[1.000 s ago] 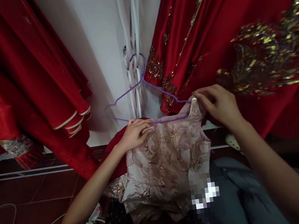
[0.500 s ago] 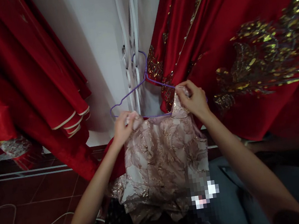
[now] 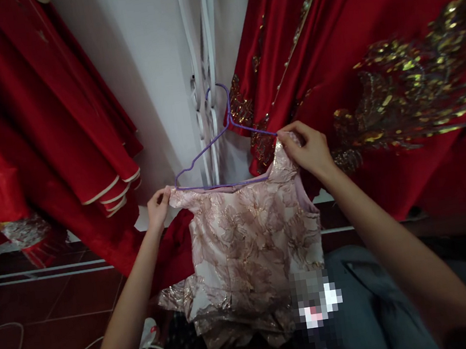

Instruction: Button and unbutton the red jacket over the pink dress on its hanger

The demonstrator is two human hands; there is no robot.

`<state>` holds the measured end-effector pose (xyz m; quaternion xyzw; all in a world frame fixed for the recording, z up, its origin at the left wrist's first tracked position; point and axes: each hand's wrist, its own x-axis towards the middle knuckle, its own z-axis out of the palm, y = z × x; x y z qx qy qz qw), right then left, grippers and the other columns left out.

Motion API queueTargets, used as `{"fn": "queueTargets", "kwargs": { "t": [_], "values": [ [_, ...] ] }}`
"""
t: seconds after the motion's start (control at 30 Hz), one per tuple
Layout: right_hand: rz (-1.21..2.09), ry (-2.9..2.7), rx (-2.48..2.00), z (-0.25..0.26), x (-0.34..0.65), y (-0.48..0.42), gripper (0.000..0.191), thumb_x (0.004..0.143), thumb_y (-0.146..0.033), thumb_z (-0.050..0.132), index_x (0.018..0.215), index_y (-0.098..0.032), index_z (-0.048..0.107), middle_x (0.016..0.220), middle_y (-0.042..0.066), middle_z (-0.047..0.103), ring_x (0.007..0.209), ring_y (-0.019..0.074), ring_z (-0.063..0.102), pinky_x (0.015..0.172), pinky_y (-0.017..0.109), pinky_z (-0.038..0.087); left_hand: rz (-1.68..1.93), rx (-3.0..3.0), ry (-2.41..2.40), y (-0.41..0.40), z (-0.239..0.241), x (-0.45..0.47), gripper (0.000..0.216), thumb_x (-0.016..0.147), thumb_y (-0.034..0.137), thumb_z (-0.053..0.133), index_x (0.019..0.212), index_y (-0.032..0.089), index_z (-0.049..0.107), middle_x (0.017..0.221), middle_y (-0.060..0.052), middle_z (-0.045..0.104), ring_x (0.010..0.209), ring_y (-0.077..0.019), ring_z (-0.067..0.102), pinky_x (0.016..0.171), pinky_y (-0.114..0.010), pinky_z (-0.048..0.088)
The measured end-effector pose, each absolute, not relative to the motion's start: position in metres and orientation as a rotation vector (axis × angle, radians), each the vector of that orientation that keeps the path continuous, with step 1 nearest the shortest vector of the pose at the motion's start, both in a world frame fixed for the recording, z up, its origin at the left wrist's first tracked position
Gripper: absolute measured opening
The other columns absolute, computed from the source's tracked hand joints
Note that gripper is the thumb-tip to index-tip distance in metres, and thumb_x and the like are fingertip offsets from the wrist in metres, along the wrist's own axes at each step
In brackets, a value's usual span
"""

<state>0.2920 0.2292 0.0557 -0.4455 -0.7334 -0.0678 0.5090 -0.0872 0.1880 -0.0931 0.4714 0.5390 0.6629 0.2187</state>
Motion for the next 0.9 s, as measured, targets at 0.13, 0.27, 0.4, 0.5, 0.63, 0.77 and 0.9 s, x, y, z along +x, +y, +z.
{"fn": "queueTargets", "kwargs": {
  "t": [0.13, 0.27, 0.4, 0.5, 0.63, 0.77, 0.9],
  "values": [
    [-0.183, -1.782, -1.088, 0.057, 0.293, 0.229, 0.023, 0.085, -0.045, 0.052, 0.085, -0.025, 0.063, 0.079, 0.001, 0.069, 0.070, 0.0191, 0.062, 0.070, 0.032, 0.044, 1.853, 1.304, 1.439, 0.187, -0.093, -0.090, 0.037, 0.073, 0.049, 0.063, 0.087, 0.016, 0.069, 0.094, -0.005, 0.069, 0.089, -0.0184, 0.061, 0.082, -0.028, 0.046],
    [-0.172, -1.782, -1.092, 0.058, 0.293, 0.229, 0.021, 0.084, -0.044, 0.053, 0.085, -0.025, 0.063, 0.079, 0.001, 0.068, 0.070, 0.0189, 0.062, 0.070, 0.032, 0.044, 1.853, 1.308, 1.436, 0.186, -0.090, -0.094, 0.038, 0.072, 0.050, 0.065, 0.088, 0.016, 0.069, 0.095, -0.006, 0.069, 0.088, -0.0182, 0.061, 0.080, -0.027, 0.046],
    [-0.175, -1.773, -1.112, 0.058, 0.293, 0.227, 0.023, 0.084, -0.045, 0.052, 0.086, -0.026, 0.063, 0.077, 0.001, 0.068, 0.069, 0.0193, 0.061, 0.070, 0.033, 0.044, 1.757, 1.256, 1.523, 0.188, -0.089, -0.095, 0.041, 0.068, 0.052, 0.066, 0.084, 0.014, 0.071, 0.087, -0.007, 0.070, 0.077, -0.0176, 0.061, 0.071, -0.027, 0.046],
    [-0.178, -1.771, -1.101, 0.058, 0.293, 0.227, 0.025, 0.084, -0.048, 0.051, 0.086, -0.026, 0.063, 0.078, 0.002, 0.068, 0.070, 0.0198, 0.061, 0.070, 0.033, 0.044, 1.719, 1.230, 1.562, 0.190, -0.090, -0.094, 0.041, 0.066, 0.052, 0.068, 0.080, 0.013, 0.071, 0.081, -0.007, 0.071, 0.073, -0.0173, 0.060, 0.068, -0.027, 0.046],
    [-0.160, -1.778, -1.080, 0.059, 0.294, 0.229, 0.027, 0.084, -0.050, 0.051, 0.085, -0.026, 0.064, 0.079, 0.002, 0.069, 0.070, 0.0204, 0.061, 0.070, 0.034, 0.045, 1.748, 1.225, 1.560, 0.191, -0.088, -0.093, 0.042, 0.067, 0.052, 0.066, 0.083, 0.014, 0.071, 0.085, -0.007, 0.071, 0.076, -0.0178, 0.061, 0.069, -0.027, 0.046],
    [-0.137, -1.782, -1.068, 0.060, 0.295, 0.229, 0.027, 0.083, -0.050, 0.052, 0.085, -0.026, 0.064, 0.081, 0.002, 0.069, 0.073, 0.0208, 0.062, 0.070, 0.034, 0.046, 1.782, 1.300, 1.507, 0.190, -0.080, -0.092, 0.042, 0.072, 0.053, 0.062, 0.089, 0.016, 0.070, 0.092, -0.006, 0.070, 0.082, -0.0172, 0.061, 0.071, -0.025, 0.047],
    [-0.084, -1.800, -1.055, 0.057, 0.293, 0.229, 0.026, 0.083, -0.049, 0.052, 0.085, -0.025, 0.064, 0.081, 0.003, 0.069, 0.073, 0.0204, 0.061, 0.067, 0.032, 0.046, 1.828, 1.434, 1.432, 0.187, -0.058, -0.084, 0.040, 0.077, 0.051, 0.058, 0.094, 0.016, 0.069, 0.097, -0.005, 0.070, 0.088, -0.0175, 0.061, 0.078, -0.026, 0.047]
  ]
}}
